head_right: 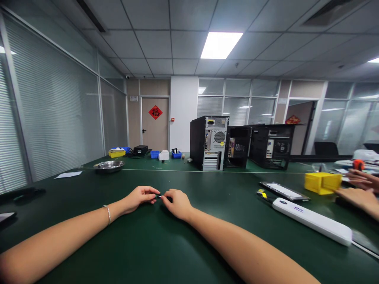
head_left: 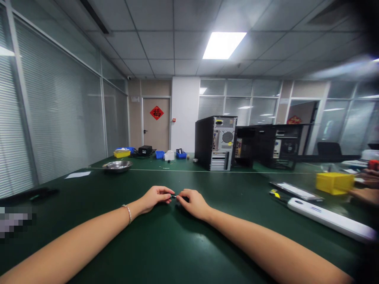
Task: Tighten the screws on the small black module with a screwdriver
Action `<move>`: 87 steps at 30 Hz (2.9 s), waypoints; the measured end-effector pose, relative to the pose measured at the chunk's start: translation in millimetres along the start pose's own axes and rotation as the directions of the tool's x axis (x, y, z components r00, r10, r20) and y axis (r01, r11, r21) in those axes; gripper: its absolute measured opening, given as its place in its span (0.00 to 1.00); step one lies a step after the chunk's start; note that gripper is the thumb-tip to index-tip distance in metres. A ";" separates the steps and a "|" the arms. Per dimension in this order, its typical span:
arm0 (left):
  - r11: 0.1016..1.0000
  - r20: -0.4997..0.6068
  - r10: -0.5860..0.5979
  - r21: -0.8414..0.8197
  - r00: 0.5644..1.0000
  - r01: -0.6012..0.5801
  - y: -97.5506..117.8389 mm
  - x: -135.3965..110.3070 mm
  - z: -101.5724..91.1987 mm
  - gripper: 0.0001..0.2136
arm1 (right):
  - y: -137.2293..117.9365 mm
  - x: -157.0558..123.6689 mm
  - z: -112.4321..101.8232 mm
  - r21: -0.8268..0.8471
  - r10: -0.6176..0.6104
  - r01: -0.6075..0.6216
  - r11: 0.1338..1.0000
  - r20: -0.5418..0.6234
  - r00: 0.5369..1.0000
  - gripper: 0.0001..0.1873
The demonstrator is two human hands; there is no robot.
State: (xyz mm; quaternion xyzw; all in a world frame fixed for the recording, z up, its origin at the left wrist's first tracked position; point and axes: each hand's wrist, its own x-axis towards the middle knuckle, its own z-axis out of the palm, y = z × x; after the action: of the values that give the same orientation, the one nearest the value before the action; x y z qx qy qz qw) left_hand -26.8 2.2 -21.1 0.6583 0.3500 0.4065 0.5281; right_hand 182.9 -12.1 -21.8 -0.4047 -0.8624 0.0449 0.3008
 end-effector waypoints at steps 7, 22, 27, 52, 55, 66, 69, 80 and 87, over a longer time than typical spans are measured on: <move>1.000 0.042 -0.007 0.005 0.999 0.007 0.4 0.0 0.3 0.17 | -1.9 -0.3 -0.7 0.006 -0.036 0.036 0.999 0.020 0.999 0.18; 0.999 0.024 0.020 0.029 1.000 -0.021 -1.8 1.9 -0.2 0.15 | -1.8 0.2 0.7 0.004 -0.041 0.041 0.999 0.035 0.999 0.18; 0.996 -0.045 0.015 -0.085 0.999 -0.019 -2.7 3.7 -0.8 0.17 | 1.0 1.2 3.7 0.006 -0.065 0.065 0.998 0.012 0.998 0.16; 0.985 -0.202 0.013 -0.168 0.979 -0.048 -6.0 6.9 2.0 0.17 | -3.7 -0.8 1.3 -0.029 -0.041 0.042 0.999 0.019 0.999 0.15; 0.986 -0.206 0.027 -0.156 0.978 -0.060 -10.4 8.9 0.6 0.19 | -3.9 -0.8 1.2 -0.035 -0.040 0.040 0.999 0.019 0.999 0.15; 0.996 -0.116 0.093 0.026 0.989 -0.091 -9.5 7.1 0.8 0.19 | -3.9 -1.0 1.2 -0.020 -0.057 0.056 0.998 -0.042 0.998 0.15; 0.989 -0.101 0.126 0.097 0.987 -0.116 -6.8 6.6 2.5 0.18 | -2.3 -0.5 1.7 -0.014 -0.039 0.037 0.999 -0.111 0.993 0.14; 0.967 -0.108 0.163 0.214 0.981 -0.137 -2.3 2.4 5.7 0.14 | -2.5 0.5 1.8 -0.076 0.079 -0.085 0.993 -0.082 0.994 0.14; 0.935 -0.096 0.215 0.309 0.972 -0.176 -1.4 2.4 6.9 0.14 | -2.3 -0.2 2.3 -0.098 0.076 -0.083 0.992 -0.064 0.995 0.15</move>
State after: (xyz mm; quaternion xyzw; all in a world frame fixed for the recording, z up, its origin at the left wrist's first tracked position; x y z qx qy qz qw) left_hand -19.6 1.9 -22.8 0.7344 0.3732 0.4411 0.3561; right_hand 180.2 -13.4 -23.0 -0.4545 -0.8373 0.0013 0.3040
